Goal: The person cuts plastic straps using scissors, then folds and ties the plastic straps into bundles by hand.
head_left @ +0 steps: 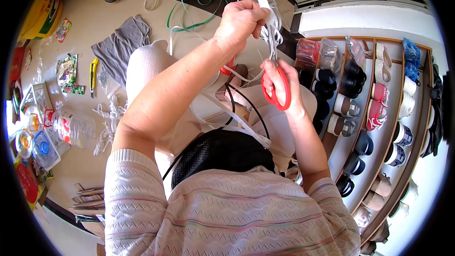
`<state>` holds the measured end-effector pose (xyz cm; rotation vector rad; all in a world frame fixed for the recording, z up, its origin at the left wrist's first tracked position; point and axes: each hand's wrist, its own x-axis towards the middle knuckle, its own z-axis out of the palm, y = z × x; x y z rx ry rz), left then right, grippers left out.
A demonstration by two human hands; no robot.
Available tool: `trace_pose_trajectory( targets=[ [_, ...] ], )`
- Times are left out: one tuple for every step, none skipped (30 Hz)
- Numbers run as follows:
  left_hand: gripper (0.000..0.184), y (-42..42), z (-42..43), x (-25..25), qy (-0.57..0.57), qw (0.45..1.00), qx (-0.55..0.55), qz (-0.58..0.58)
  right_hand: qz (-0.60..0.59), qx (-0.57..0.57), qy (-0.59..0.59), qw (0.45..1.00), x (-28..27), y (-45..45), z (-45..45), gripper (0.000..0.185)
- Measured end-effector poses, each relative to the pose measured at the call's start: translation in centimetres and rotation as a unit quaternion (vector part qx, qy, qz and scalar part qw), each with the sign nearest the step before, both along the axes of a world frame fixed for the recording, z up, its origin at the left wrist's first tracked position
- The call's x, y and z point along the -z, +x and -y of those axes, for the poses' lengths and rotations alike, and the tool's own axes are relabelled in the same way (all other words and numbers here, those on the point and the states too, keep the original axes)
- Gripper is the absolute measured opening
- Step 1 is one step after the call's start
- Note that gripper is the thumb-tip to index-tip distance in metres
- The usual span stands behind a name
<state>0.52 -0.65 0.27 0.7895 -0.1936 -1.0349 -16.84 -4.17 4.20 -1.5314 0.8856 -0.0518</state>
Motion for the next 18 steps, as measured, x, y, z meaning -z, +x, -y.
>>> trace_pose_trajectory(
  targets=[
    [0.017,0.0,0.0,0.0,-0.001,1.000,0.000,0.002,0.016,0.006,0.008,1.000,0.0,0.2,0.0,0.032],
    [0.017,-0.3,-0.1,-0.1,0.000,1.000,0.005,0.003,0.032,0.012,0.016,0.999,0.1,0.5,0.1,0.032],
    [0.017,-0.6,-0.2,-0.2,0.001,1.000,0.011,0.003,0.049,0.019,0.024,0.998,0.1,0.7,0.2,0.032],
    [0.016,-0.9,-0.2,-0.3,0.002,1.000,0.017,0.004,0.044,0.015,0.024,0.999,0.0,0.7,0.3,0.031],
    [0.016,-0.8,-0.1,-0.1,0.005,1.000,0.015,0.002,0.039,0.010,0.025,0.999,0.0,0.7,0.4,0.031],
    [0.016,-0.7,-0.1,-0.1,0.005,1.000,0.020,-0.003,0.034,0.005,0.025,0.999,0.0,0.8,0.5,0.030],
    [0.016,-0.6,-0.2,-0.1,0.004,1.000,0.025,-0.008,0.028,0.005,0.025,0.999,-0.1,0.7,0.5,0.030],
    [0.015,-0.5,-0.2,-0.1,0.003,0.999,0.030,-0.013,0.022,0.004,0.025,0.999,-0.1,0.6,0.4,0.030],
    [0.015,-0.2,-0.2,-0.1,0.012,1.000,0.022,-0.010,0.016,0.004,0.024,1.000,-0.2,0.5,0.4,0.029],
    [0.014,0.3,-0.1,-0.2,0.021,1.000,0.015,-0.006,0.013,0.000,0.020,1.000,0.0,0.3,0.2,0.029],
    [0.014,0.7,0.1,-0.2,0.030,1.000,0.007,-0.003,0.009,-0.004,0.016,1.000,0.3,-0.1,0.1,0.029],
    [0.014,0.9,0.3,-0.1,0.028,1.000,0.009,0.001,0.005,-0.007,0.012,1.000,0.5,-0.3,0.0,0.029],
    [0.013,1.2,0.5,0.0,0.025,1.000,0.010,0.006,0.008,-0.005,0.010,1.000,0.5,-0.3,-0.1,0.031],
    [0.013,1.2,0.6,0.1,0.023,1.000,0.011,0.010,0.015,-0.004,0.012,1.000,0.5,-0.4,-0.1,0.031],
    [0.013,1.1,0.6,0.3,0.023,1.000,0.009,0.011,0.022,-0.002,0.014,1.000,0.4,-0.2,-0.1,0.032],
    [0.014,0.9,0.6,0.5,0.022,1.000,0.009,0.013,0.030,0.001,0.015,0.999,0.3,-0.1,0.0,0.033],
    [0.014,0.6,0.6,0.6,0.020,1.000,0.009,0.015,0.035,0.010,0.013,0.999,0.2,0.0,0.1,0.032],
    [0.015,0.4,0.5,0.5,0.019,1.000,0.008,0.018,0.041,0.018,0.011,0.999,0.1,0.2,0.2,0.032]
  ],
)
